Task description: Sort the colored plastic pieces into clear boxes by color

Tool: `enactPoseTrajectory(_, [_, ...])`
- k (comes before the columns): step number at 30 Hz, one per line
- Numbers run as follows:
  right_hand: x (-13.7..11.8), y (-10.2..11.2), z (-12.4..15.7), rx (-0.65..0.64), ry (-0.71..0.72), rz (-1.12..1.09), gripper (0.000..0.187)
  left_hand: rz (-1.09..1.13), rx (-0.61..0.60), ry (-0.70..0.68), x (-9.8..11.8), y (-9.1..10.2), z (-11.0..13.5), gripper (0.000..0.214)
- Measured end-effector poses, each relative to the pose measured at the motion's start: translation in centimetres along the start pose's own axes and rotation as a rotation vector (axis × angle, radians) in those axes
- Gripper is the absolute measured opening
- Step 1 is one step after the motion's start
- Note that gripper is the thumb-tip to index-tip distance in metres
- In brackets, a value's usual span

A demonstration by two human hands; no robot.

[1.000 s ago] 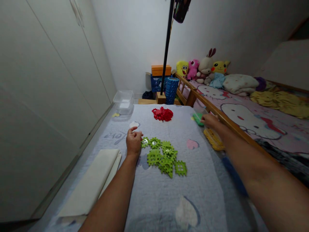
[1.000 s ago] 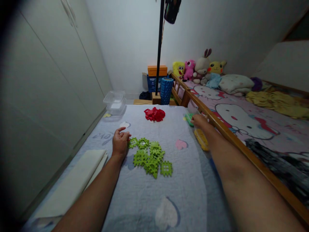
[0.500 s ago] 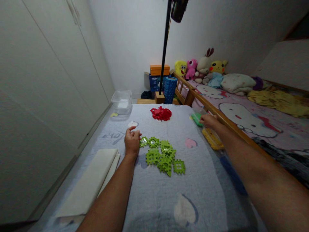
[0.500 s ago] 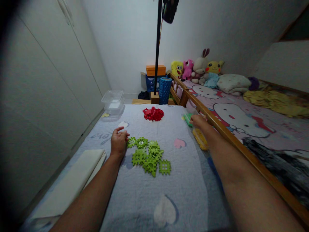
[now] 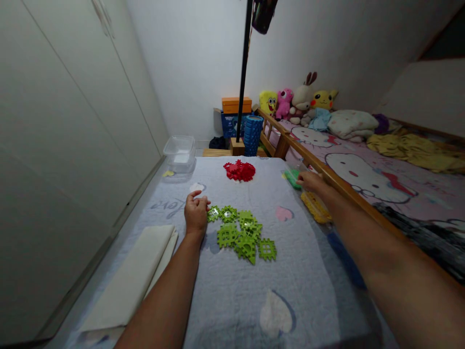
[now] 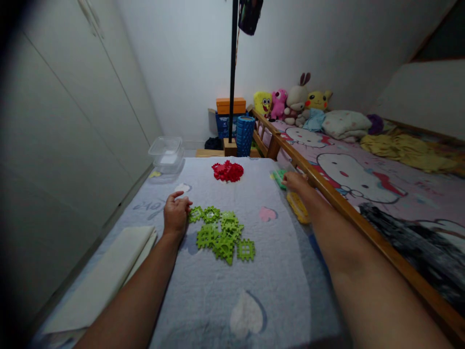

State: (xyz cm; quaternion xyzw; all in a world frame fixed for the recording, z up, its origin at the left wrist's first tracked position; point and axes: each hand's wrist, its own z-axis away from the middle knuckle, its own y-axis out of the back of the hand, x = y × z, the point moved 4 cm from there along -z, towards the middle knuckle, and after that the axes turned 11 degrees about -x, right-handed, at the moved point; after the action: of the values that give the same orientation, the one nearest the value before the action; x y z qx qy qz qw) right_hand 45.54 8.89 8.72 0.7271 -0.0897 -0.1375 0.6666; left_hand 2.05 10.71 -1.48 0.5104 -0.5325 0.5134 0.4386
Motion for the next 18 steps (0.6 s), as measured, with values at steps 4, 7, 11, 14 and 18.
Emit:
enactPoseTrajectory(4, [-1.2, 0.3, -0.1, -0.104, 0.011, 0.039, 0.027, -0.008, 0.007, -0.005, 0.0, 0.0, 0.0, 0.041])
enactPoseTrajectory(7, [-3.8, 0.0, 0.7, -0.087, 0.045, 0.01, 0.021, -0.003, 0.006, -0.004, 0.1, 0.0, 0.1, 0.041])
enactPoseTrajectory(11, [-8.1, -2.6, 3.2, -0.081, 0.143, -0.136, 0.019, 0.028, 0.009, 0.004, 0.3, 0.1, 0.3, 0.041])
enactPoseTrajectory(14, [-10.3, -5.7, 5.5, -0.096, 0.146, -0.247, 0.018, 0.027, 0.019, 0.01, 0.5, 0.2, 0.4, 0.041])
enactPoseTrajectory(18, [-11.1, -9.2, 7.8, -0.098, 0.083, -0.309, 0.015, 0.02, 0.013, 0.014, 0.5, 0.2, 0.4, 0.041])
